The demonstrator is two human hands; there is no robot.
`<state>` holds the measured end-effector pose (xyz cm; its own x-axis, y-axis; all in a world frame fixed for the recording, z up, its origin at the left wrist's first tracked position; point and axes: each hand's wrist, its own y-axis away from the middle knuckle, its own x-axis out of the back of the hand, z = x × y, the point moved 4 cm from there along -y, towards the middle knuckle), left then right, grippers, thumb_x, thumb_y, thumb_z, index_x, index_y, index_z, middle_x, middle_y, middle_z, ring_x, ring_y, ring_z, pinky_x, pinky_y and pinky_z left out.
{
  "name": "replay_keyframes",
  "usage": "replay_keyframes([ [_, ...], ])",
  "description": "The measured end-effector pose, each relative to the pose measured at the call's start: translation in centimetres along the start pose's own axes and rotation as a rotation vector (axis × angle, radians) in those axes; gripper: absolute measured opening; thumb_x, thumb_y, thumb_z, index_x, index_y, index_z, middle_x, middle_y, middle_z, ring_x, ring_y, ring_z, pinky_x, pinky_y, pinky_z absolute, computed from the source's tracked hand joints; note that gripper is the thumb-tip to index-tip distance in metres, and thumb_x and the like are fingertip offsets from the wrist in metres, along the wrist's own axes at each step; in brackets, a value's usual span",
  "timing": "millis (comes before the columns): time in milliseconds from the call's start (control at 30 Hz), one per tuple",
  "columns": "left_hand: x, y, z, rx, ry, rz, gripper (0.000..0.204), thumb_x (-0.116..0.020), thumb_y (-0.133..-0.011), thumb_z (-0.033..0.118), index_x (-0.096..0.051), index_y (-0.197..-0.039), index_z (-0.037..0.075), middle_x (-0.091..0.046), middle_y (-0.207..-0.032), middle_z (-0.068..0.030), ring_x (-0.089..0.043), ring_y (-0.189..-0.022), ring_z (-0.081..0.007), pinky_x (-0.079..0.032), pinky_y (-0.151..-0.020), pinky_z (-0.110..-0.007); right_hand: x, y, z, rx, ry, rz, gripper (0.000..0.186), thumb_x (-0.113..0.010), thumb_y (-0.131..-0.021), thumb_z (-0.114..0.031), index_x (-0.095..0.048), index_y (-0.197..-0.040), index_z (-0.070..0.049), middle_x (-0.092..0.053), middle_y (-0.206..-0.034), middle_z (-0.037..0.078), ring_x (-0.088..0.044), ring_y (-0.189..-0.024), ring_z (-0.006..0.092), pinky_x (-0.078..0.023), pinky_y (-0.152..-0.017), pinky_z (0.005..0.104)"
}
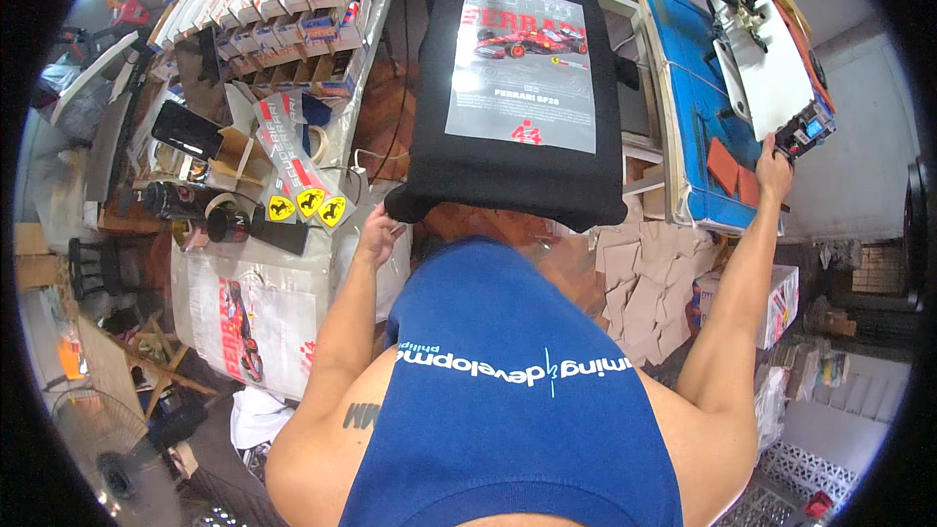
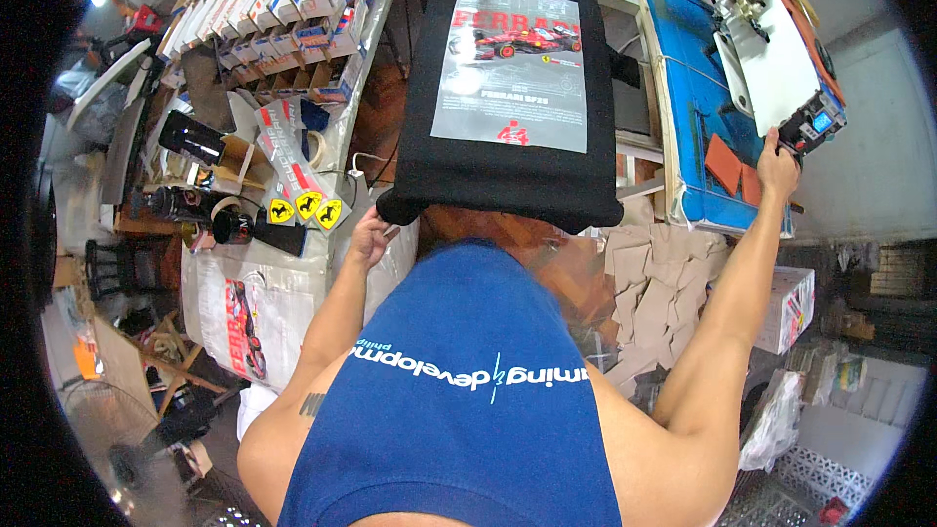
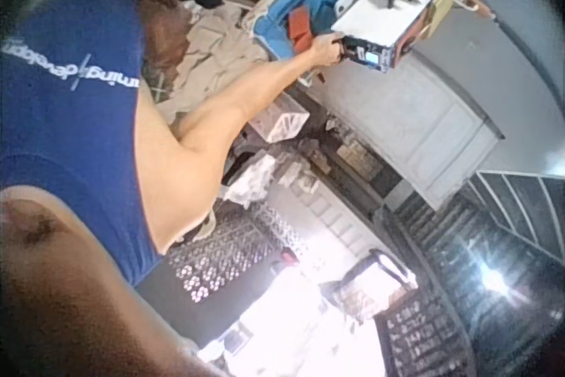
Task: The person places a black t-shirt on a heat press, aligns a Ferrari logo transfer, and operates the press to apply the design. They repeat the process with a second t-shirt, positioning a larger Ferrari graphic on the back and pressing it. Finished shirts are folded and set aside.
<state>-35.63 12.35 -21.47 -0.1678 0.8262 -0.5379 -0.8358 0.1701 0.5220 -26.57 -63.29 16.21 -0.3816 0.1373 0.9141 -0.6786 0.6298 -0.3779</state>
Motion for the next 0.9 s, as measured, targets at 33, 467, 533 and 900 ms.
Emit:
replay_keyframes([
  [33,-0.6,0.4,0.6,0.031,0.077,-0.046,0.058,-0.057,-0.085,0.002,-0.055,-0.142,0.011,-0.059,-0.143,-0.0058,-0.056,-0.128,-0.0223,-0.044,-0.106,-0.043,0.2,0.5,0.1,-0.046,0.02,-0.033,0.078,-0.037,-0.1,-0.069,-0.075,-0.118,-0.003,-0.069,-0.127,0.023,-0.061,-0.124,0.0432,-0.043,-0.108,0.0512],
  [467,-2.2,10.2,9.8,-0.093,-0.638,0.377,0.021,-0.067,-0.101,0.025,-0.072,-0.111,0.008,-0.074,-0.109,0.0,-0.069,-0.097,-0.0142,-0.054,-0.092,-0.036,-19.0,33.2,-4.4,-0.411,-1.072,-0.771,0.039,-0.074,-0.096,-0.028,-0.069,-0.117,0.004,-0.074,-0.112,0.012,-0.069,-0.101,0.0261,-0.052,-0.095,0.0364],
  [533,-4.8,10.6,12.6,-0.193,-0.687,0.405,0.021,-0.066,-0.101,0.024,-0.072,-0.112,0.006,-0.074,-0.11,-0.0005,-0.069,-0.098,-0.0148,-0.055,-0.092,-0.036,-17.2,31.4,-3.6,-0.444,-1.251,-0.962,0.034,-0.075,-0.095,-0.027,-0.07,-0.114,0.001,-0.073,-0.111,0.01,-0.069,-0.101,0.0245,-0.053,-0.095,0.037],
  [900,-16.8,24.3,10.7,-0.955,0.772,-0.261,0.031,-0.072,-0.095,0.029,-0.069,-0.118,0.01,-0.073,-0.123,-0.0116,-0.068,-0.118,-0.0306,-0.048,-0.108,-0.053,12.3,5.5,-25.0,0.388,-2.007,-0.8,0.029,-0.069,-0.098,-0.021,-0.067,-0.117,0.001,-0.072,-0.113,0.015,-0.067,-0.108,0.028,-0.052,-0.101,0.0427],
])
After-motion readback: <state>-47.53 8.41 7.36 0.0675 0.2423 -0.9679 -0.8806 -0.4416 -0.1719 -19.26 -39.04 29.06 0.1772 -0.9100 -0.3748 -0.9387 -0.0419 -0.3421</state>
